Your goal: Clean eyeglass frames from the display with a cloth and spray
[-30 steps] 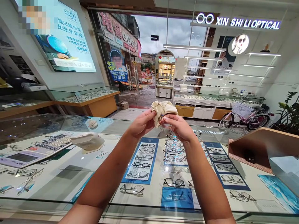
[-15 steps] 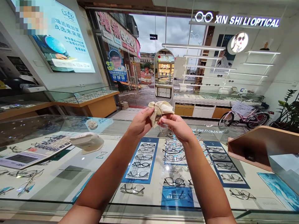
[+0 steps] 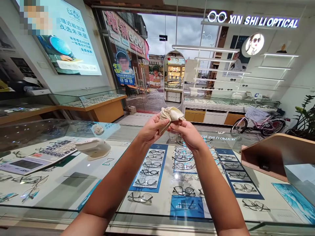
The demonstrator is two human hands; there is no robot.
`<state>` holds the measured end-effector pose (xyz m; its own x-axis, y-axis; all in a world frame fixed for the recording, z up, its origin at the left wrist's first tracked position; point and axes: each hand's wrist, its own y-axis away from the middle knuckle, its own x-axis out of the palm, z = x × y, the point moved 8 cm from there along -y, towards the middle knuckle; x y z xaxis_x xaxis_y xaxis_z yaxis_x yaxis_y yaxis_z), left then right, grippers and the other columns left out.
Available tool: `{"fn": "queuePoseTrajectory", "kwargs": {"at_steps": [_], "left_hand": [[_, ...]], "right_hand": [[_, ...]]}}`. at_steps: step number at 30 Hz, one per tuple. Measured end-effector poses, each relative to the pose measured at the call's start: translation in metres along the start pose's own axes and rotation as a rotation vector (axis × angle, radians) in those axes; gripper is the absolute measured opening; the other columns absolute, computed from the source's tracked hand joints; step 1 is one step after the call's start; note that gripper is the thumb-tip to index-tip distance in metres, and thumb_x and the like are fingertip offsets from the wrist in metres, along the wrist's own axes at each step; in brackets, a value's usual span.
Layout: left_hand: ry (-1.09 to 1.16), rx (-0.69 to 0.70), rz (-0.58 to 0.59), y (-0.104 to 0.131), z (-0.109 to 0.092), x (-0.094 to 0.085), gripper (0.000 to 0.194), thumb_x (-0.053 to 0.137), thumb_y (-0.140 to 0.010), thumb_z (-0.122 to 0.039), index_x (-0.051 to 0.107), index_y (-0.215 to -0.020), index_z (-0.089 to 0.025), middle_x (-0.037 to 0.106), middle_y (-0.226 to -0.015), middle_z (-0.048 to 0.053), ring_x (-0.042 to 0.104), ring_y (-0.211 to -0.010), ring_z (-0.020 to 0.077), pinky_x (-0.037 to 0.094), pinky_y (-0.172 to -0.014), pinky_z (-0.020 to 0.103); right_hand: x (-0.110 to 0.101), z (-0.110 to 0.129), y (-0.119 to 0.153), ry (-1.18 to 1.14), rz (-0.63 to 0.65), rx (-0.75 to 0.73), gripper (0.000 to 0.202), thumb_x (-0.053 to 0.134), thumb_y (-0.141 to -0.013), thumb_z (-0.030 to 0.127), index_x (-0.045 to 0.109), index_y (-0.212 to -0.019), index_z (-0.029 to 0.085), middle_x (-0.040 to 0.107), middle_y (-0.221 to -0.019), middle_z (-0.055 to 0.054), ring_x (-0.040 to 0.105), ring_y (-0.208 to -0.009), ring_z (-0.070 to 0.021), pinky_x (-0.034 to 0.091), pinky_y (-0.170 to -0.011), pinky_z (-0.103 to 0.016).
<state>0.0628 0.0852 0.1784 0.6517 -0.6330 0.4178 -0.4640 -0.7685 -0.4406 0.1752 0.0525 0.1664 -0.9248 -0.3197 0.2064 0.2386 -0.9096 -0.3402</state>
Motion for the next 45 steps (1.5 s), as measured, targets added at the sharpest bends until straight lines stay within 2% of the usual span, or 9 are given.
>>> {"fn": "queuePoseTrajectory", "kwargs": {"at_steps": [5, 12, 16, 18, 22, 26, 36, 40, 45], "left_hand": [[-0.1, 0.083, -0.032, 0.0, -0.004, -0.002, 0.053, 0.1, -0.07, -0.031, 0.078, -0.114, -0.014, 0.082, -0.102, 0.009, 0.075, -0.085, 0.0163, 0.058, -0.082, 0.026], [-0.119, 0.188, -0.199, -0.002, 0.001, -0.009, 0.053, 0.094, -0.074, -0.058, 0.077, -0.096, -0.013, 0.077, -0.083, 0.004, 0.067, -0.066, 0.0115, 0.053, -0.061, 0.022], [-0.11, 0.169, -0.205, -0.003, -0.003, -0.015, 0.062, 0.089, -0.074, -0.07, 0.076, -0.093, -0.012, 0.077, -0.08, 0.006, 0.072, -0.074, 0.0169, 0.055, -0.065, 0.025], [-0.112, 0.104, -0.109, -0.004, -0.004, -0.011, 0.062, 0.092, -0.073, -0.066, 0.077, -0.097, -0.012, 0.078, -0.084, 0.008, 0.074, -0.079, 0.0193, 0.057, -0.07, 0.027], [-0.107, 0.043, 0.036, -0.002, -0.005, -0.002, 0.054, 0.1, -0.071, -0.04, 0.077, -0.113, -0.014, 0.081, -0.097, 0.009, 0.075, -0.086, 0.0172, 0.058, -0.083, 0.027], [-0.101, 0.096, -0.047, -0.002, -0.005, -0.005, 0.053, 0.102, -0.067, -0.032, 0.078, -0.11, -0.015, 0.082, -0.099, 0.008, 0.075, -0.086, 0.0158, 0.057, -0.085, 0.026], [-0.104, 0.184, -0.208, -0.002, -0.005, -0.009, 0.055, 0.095, -0.071, -0.061, 0.077, -0.092, -0.014, 0.077, -0.079, 0.004, 0.067, -0.066, 0.0128, 0.053, -0.062, 0.024], [-0.076, 0.128, -0.112, -0.003, -0.006, -0.005, 0.057, 0.096, -0.071, -0.058, 0.077, -0.101, -0.014, 0.078, -0.086, 0.006, 0.073, -0.079, 0.0181, 0.057, -0.071, 0.028], [-0.031, 0.114, -0.052, 0.0, -0.002, 0.005, 0.058, 0.103, -0.066, -0.035, 0.075, -0.112, -0.016, 0.078, -0.087, 0.002, 0.066, -0.066, 0.0092, 0.053, -0.068, 0.023]], "right_hand": [[-0.002, 0.001, 0.0, -0.028, -0.017, 0.015, 0.04, 0.099, -0.068, 0.046, 0.081, -0.091, 0.02, 0.074, -0.091, -0.005, 0.066, -0.089, -0.0199, 0.052, -0.094, -0.039], [0.01, -0.001, 0.002, 0.043, 0.016, -0.004, 0.041, 0.097, -0.071, 0.046, 0.082, -0.099, 0.021, 0.076, -0.098, -0.007, 0.066, -0.094, -0.0212, 0.051, -0.104, -0.042], [0.009, -0.001, 0.001, 0.028, -0.003, -0.028, 0.034, 0.096, -0.073, 0.044, 0.081, -0.093, 0.021, 0.075, -0.098, -0.007, 0.066, -0.095, -0.0225, 0.051, -0.105, -0.044], [0.005, 0.002, 0.0, 0.016, -0.027, -0.039, 0.032, 0.096, -0.073, 0.045, 0.08, -0.088, 0.021, 0.075, -0.094, -0.006, 0.067, -0.094, -0.0221, 0.052, -0.105, -0.044], [0.0, 0.005, -0.001, -0.017, -0.043, -0.038, 0.035, 0.098, -0.07, 0.047, 0.08, -0.085, 0.022, 0.075, -0.09, -0.004, 0.068, -0.093, -0.0211, 0.053, -0.104, -0.043], [0.002, 0.004, -0.003, -0.011, -0.036, -0.048, 0.039, 0.098, -0.071, 0.047, 0.083, -0.097, 0.023, 0.078, -0.098, -0.006, 0.069, -0.098, -0.0224, 0.053, -0.107, -0.044], [0.005, 0.006, 0.001, 0.05, -0.015, -0.07, 0.038, 0.096, -0.074, 0.046, 0.082, -0.1, 0.022, 0.078, -0.1, -0.006, 0.068, -0.096, -0.0217, 0.05, -0.107, -0.043], [0.002, 0.011, 0.0, 0.044, -0.032, -0.091, 0.034, 0.095, -0.075, 0.048, 0.081, -0.089, 0.022, 0.076, -0.094, -0.006, 0.067, -0.097, -0.0224, 0.049, -0.109, -0.044], [0.001, 0.006, -0.001, 0.02, -0.008, -0.053, 0.036, 0.097, -0.072, 0.051, 0.079, -0.086, 0.023, 0.074, -0.089, -0.005, 0.066, -0.095, -0.0231, 0.049, -0.108, -0.045]]}}
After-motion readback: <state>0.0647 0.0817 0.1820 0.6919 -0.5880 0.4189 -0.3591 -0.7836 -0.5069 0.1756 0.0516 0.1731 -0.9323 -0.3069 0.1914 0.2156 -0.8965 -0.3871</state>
